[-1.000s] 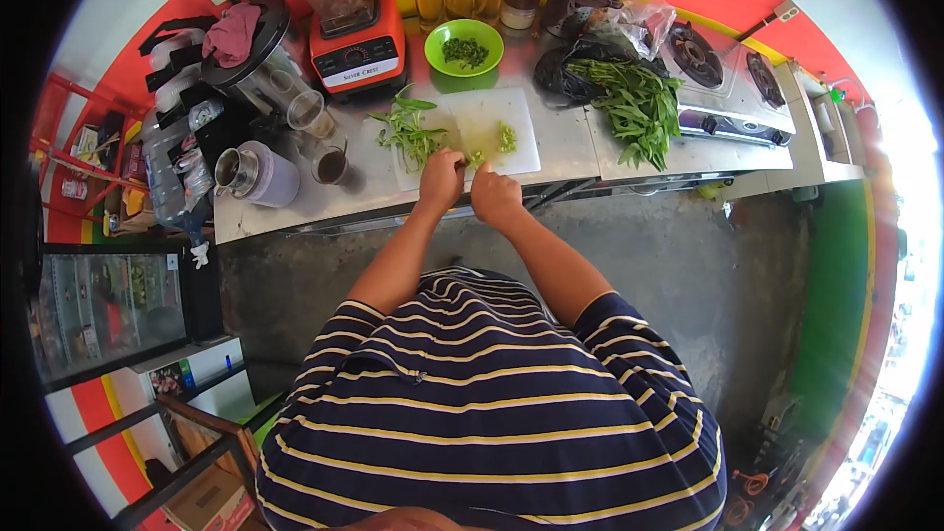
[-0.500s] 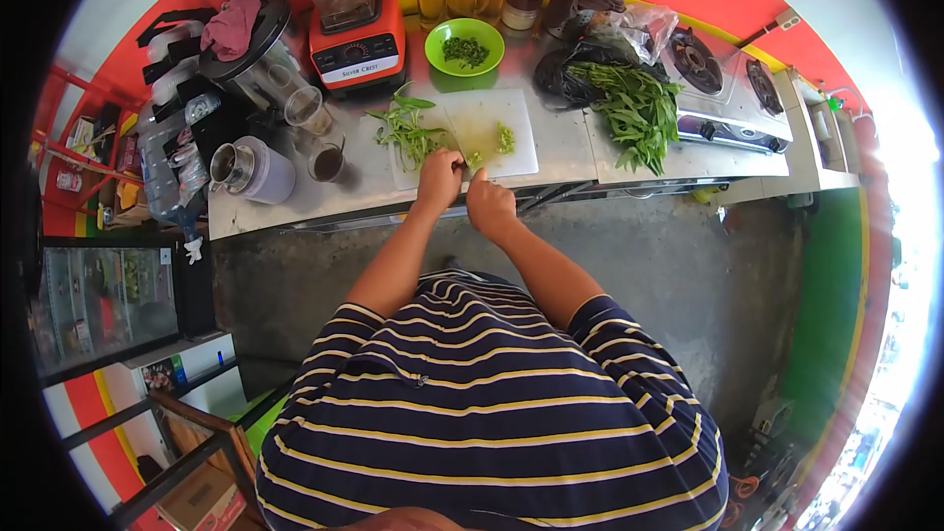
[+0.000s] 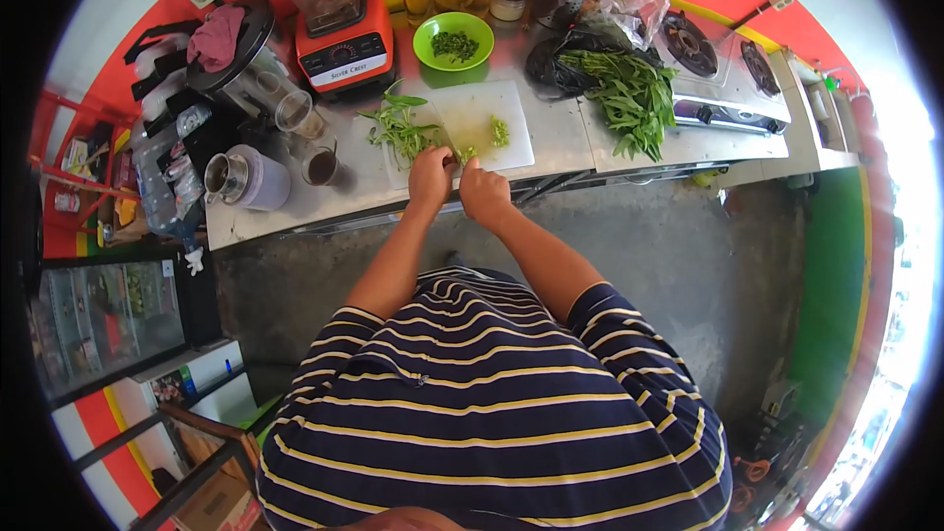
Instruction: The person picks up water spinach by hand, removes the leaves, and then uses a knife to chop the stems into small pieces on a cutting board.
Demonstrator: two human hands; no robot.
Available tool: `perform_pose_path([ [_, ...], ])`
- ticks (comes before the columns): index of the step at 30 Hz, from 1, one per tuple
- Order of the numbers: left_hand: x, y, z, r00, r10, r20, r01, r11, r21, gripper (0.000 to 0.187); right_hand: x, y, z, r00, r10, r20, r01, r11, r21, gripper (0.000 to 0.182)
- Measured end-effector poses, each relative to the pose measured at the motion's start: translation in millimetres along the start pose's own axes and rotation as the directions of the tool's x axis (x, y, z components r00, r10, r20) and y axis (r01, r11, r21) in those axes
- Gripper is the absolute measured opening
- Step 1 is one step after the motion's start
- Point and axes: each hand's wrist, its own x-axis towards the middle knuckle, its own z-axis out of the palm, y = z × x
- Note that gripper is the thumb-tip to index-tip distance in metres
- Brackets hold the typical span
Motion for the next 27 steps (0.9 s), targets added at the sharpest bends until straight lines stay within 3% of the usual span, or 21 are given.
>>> perform_pose_path([
  [11,0,-6,-2,0.999,0.043,-0.011,-0.043,0.998,-0.046,0.009,-8,-5,12,0.998,0.059,0.008,-0.059,0.996,0.059,0.027],
  [17,9,-18,-9,0.986,0.086,0.14,-0.082,0.996,-0.035,0.015,-2,20,5,0.998,0.054,-0.02,-0.052,0.997,0.063,0.024],
  [23,11,2,-9,0.98,-0.089,0.176,0.08,0.995,0.059,0.014,8,55,-3,0.98,0.19,-0.067,-0.182,0.977,0.109,0.023],
  [27,19,10,-2,0.986,0.049,0.156,-0.07,0.989,0.13,0.012,1,46,-16,0.975,0.212,-0.064,-0.201,0.969,0.142,0.025],
])
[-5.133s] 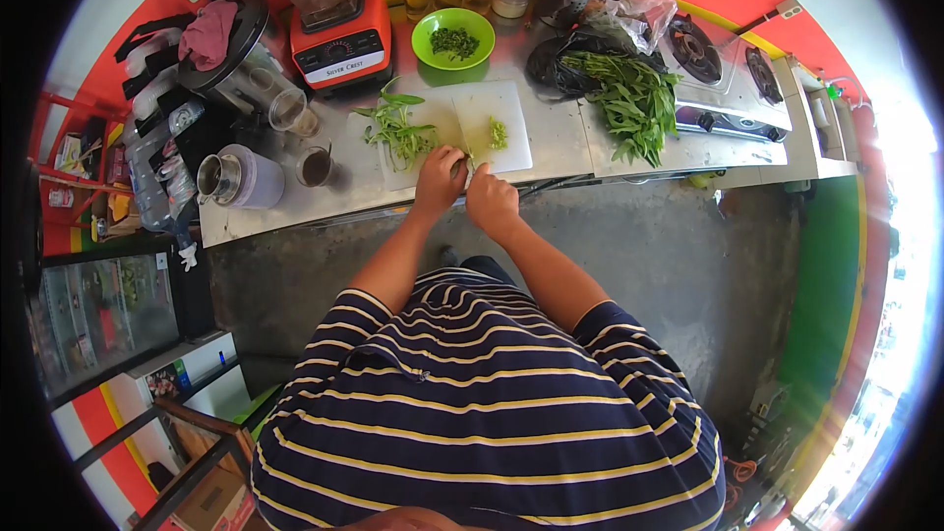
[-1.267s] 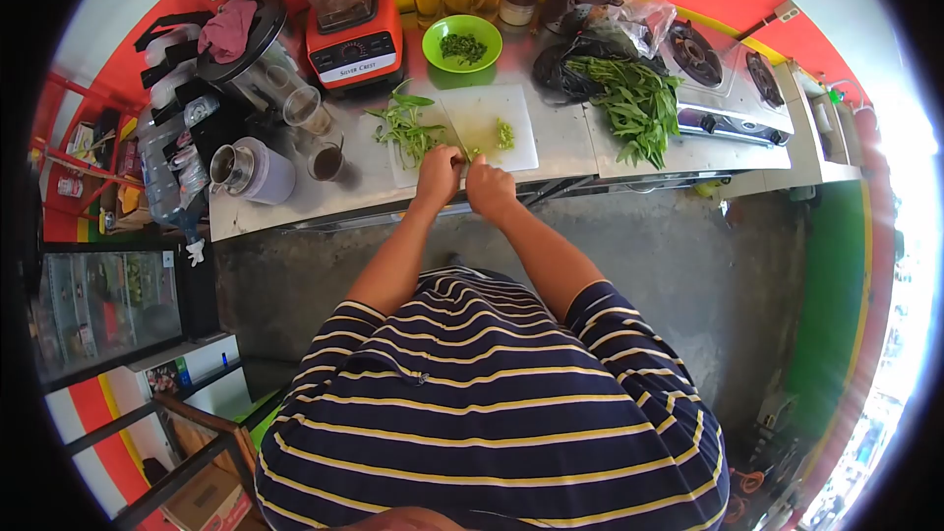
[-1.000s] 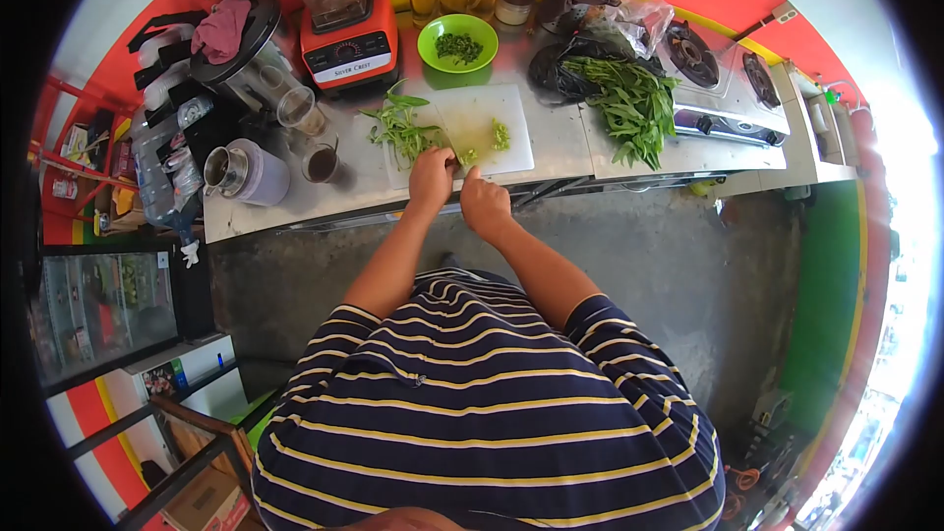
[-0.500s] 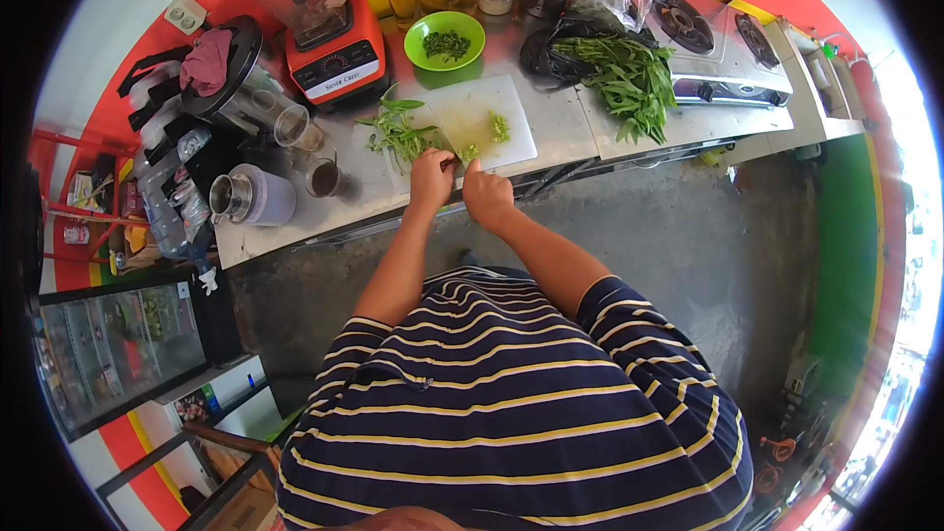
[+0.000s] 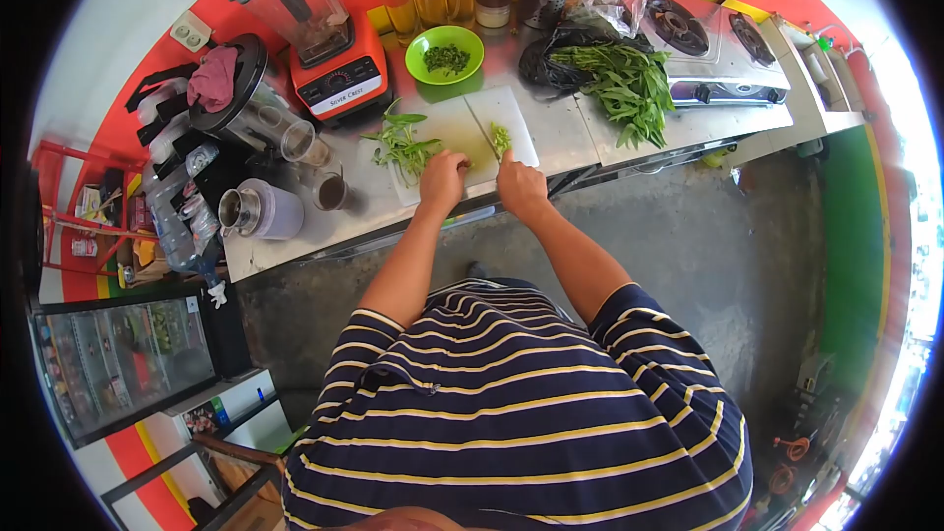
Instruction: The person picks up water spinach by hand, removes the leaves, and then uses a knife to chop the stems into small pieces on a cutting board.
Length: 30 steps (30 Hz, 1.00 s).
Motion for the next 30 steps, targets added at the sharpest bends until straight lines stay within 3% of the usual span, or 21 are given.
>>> perform_pose_path([
  [4,7,2,7,0.999,0.053,-0.005,-0.053,0.998,0.045,0.011,-9,-1,11,0.999,-0.045,0.004,0.045,0.996,-0.08,0.024],
  [10,11,-4,9,0.997,0.065,0.05,-0.068,0.996,0.051,0.014,-12,-13,10,0.998,-0.047,-0.036,0.05,0.996,0.074,0.021],
  [13,9,-1,7,0.997,0.069,0.023,-0.07,0.997,0.038,0.012,-11,-19,16,0.997,-0.072,-0.029,0.073,0.996,0.055,0.021],
  [18,6,3,5,0.998,0.054,0.007,-0.055,0.998,0.037,0.01,-22,-30,23,0.993,-0.113,-0.031,0.108,0.986,-0.126,0.021],
  [30,5,2,6,0.997,0.08,-0.011,-0.079,0.994,0.07,0.009,-15,-29,23,0.99,-0.138,0.015,0.138,0.98,-0.143,0.024],
])
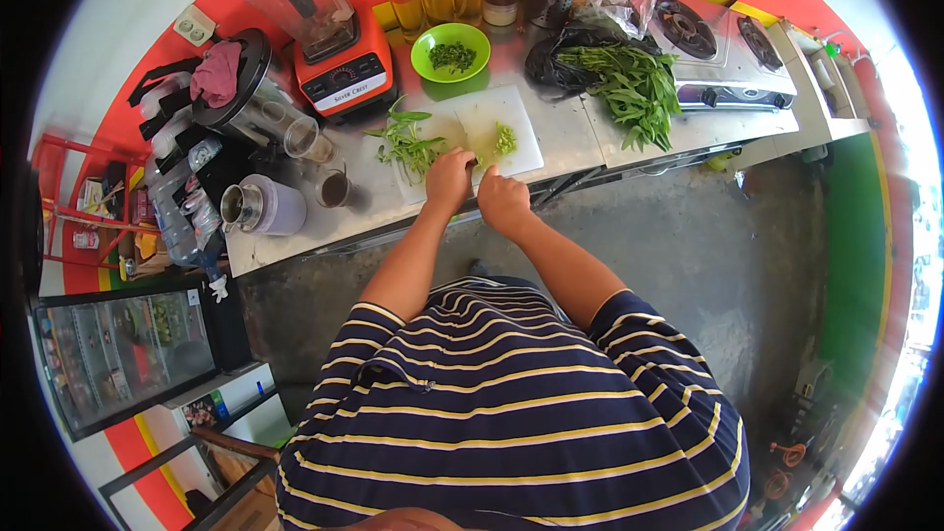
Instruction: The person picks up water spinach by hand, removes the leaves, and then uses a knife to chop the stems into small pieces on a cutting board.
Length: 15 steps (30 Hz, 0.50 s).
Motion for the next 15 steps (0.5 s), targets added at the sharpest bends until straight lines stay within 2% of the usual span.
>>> perform_pose_path([
  [3,-4,-1,1,0.999,0.005,-0.032,-0.005,1.0,-0.007,0.012,-10,-5,3,0.998,0.062,0.032,-0.064,0.997,0.036,0.022],
  [11,-10,-5,2,0.999,0.044,-0.031,-0.045,0.999,-0.029,0.016,-9,3,-7,1.0,-0.001,0.027,0.001,1.0,-0.002,0.025],
  [15,-16,-5,5,0.993,-0.007,-0.116,-0.004,0.996,-0.092,0.019,-19,-1,4,0.998,0.032,0.046,-0.032,0.999,0.002,0.026],
])
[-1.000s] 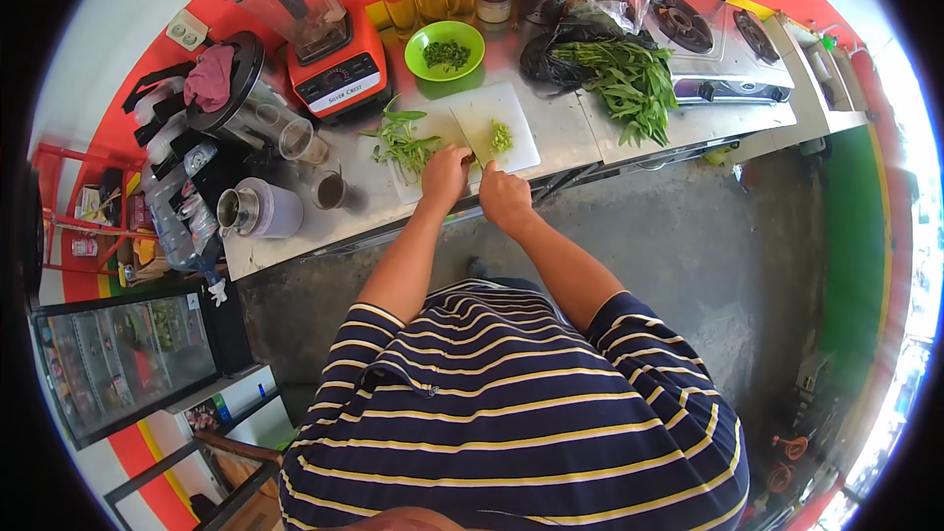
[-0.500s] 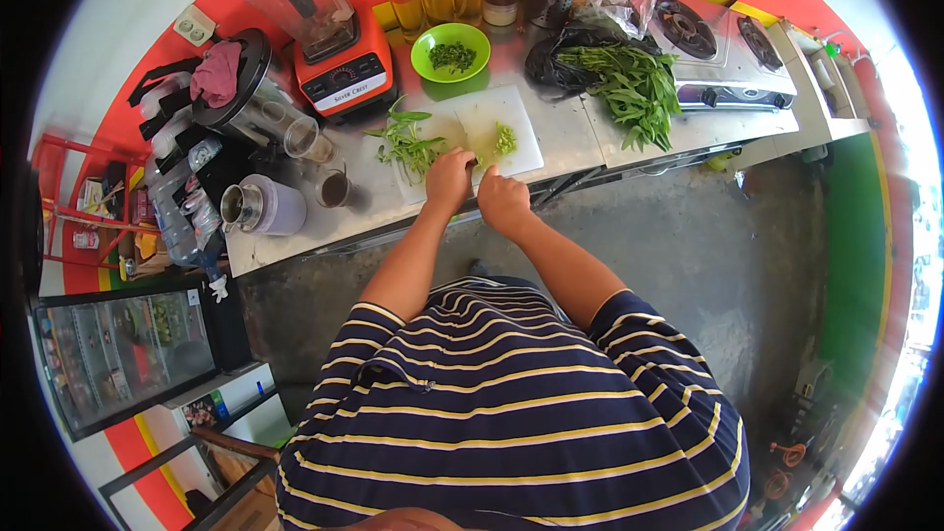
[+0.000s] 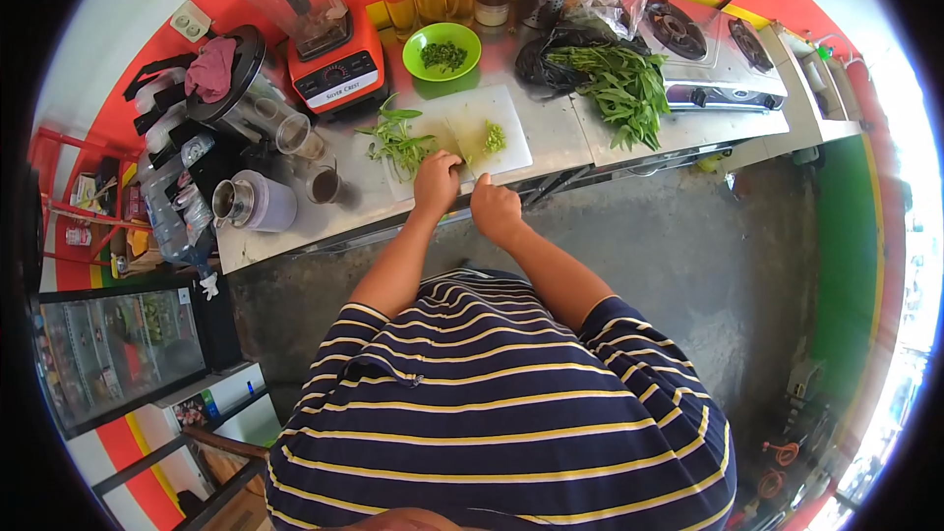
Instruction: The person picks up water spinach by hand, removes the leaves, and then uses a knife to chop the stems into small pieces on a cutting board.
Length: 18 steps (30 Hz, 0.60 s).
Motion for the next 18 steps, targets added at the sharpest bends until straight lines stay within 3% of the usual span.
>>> perform_pose_path([
  [18,1,1,-4,0.994,-0.108,0.003,0.108,0.994,-0.019,0.014,34,3,-11,0.996,-0.084,0.003,0.084,0.996,-0.004,0.029],
])
